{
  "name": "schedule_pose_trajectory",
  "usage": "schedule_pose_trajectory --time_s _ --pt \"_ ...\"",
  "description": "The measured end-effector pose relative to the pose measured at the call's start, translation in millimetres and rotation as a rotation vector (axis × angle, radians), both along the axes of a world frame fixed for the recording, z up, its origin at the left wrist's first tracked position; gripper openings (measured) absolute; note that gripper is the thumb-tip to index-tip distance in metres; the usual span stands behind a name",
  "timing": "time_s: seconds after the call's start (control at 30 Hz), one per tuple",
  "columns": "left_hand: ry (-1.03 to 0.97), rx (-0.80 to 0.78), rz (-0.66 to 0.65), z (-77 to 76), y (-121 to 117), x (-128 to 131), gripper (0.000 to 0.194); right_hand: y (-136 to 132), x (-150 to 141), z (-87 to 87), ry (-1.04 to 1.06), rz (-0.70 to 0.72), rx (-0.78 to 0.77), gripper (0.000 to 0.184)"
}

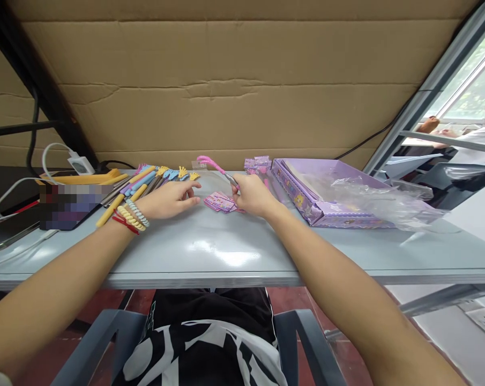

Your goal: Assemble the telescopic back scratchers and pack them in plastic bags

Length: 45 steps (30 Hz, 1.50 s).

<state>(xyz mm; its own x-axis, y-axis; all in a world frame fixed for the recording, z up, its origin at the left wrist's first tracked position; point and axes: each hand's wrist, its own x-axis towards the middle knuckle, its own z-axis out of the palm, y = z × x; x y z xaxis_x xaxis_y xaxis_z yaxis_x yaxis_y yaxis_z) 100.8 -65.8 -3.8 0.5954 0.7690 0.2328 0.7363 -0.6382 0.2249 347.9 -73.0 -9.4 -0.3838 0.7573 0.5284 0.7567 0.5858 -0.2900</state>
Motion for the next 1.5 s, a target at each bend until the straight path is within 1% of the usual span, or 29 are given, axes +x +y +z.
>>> schedule_pose_trajectory --time_s 0.13,0.2,0.3,0.37,0.47,0.53,0.6,0.67,0.73,0.83,0.9,1.03,1.17,1.33,1.5 --pt "-0.158 -0.095 0.000 -0.8 -1.1 2.0 0.073 -6.4 -6.3 4.0 0.105 0.020 0.224 0.021" --pt "-0.248 -0.132 0.007 -1.2 -1.2 3.2 0.079 -11.0 -9.3 5.1 0.151 0.046 0.313 0.023" --pt "-0.361 -0.174 0.026 -2.5 0.3 4.3 0.080 -17.4 -13.8 4.7 0.180 0.046 0.392 0.024" --pt "-0.436 -0.201 0.024 -3.4 2.1 4.5 0.075 -19.9 -16.4 3.9 0.168 0.058 0.403 0.025" --pt "-0.574 -0.213 0.030 -2.8 5.0 4.4 0.064 -19.8 -18.4 3.0 0.126 0.141 0.364 0.028" --pt "-0.684 -0.208 0.065 -1.1 6.9 4.0 0.058 -17.9 -17.9 2.6 0.095 0.192 0.304 0.034" --pt "-0.787 -0.206 0.099 0.7 9.2 2.8 0.055 -15.7 -16.1 2.6 0.069 0.204 0.228 0.041" --pt "-0.852 -0.196 0.110 1.6 12.3 0.8 0.055 -14.0 -13.4 3.3 0.051 0.169 0.151 0.045" --pt "-0.875 -0.150 0.110 1.0 16.3 -2.1 0.054 -13.2 -10.3 4.8 0.041 0.097 0.087 0.047" --pt "-0.857 -0.030 0.107 -2.0 22.0 -6.4 0.052 -13.1 -5.4 8.3 0.033 -0.026 0.022 0.045" --pt "-0.838 0.032 0.110 -3.9 24.0 -8.3 0.052 -13.0 -1.9 10.3 0.034 -0.063 -0.002 0.041" --pt "-0.837 0.062 0.140 -4.3 22.9 -8.5 0.053 -10.7 3.1 10.7 0.005 0.004 -0.018 0.033" --pt "-0.917 0.068 0.151 -1.7 22.1 -7.1 0.054 -7.2 3.5 8.7 -0.044 0.052 -0.016 0.031" --pt "-1.028 0.056 0.140 1.3 24.4 -6.6 0.056 -7.6 2.3 8.4 -0.055 0.077 -0.048 0.028" --pt "-1.019 0.045 0.163 2.6 24.0 -7.3 0.057 -9.1 2.4 6.0 -0.070 0.052 -0.073 0.028"
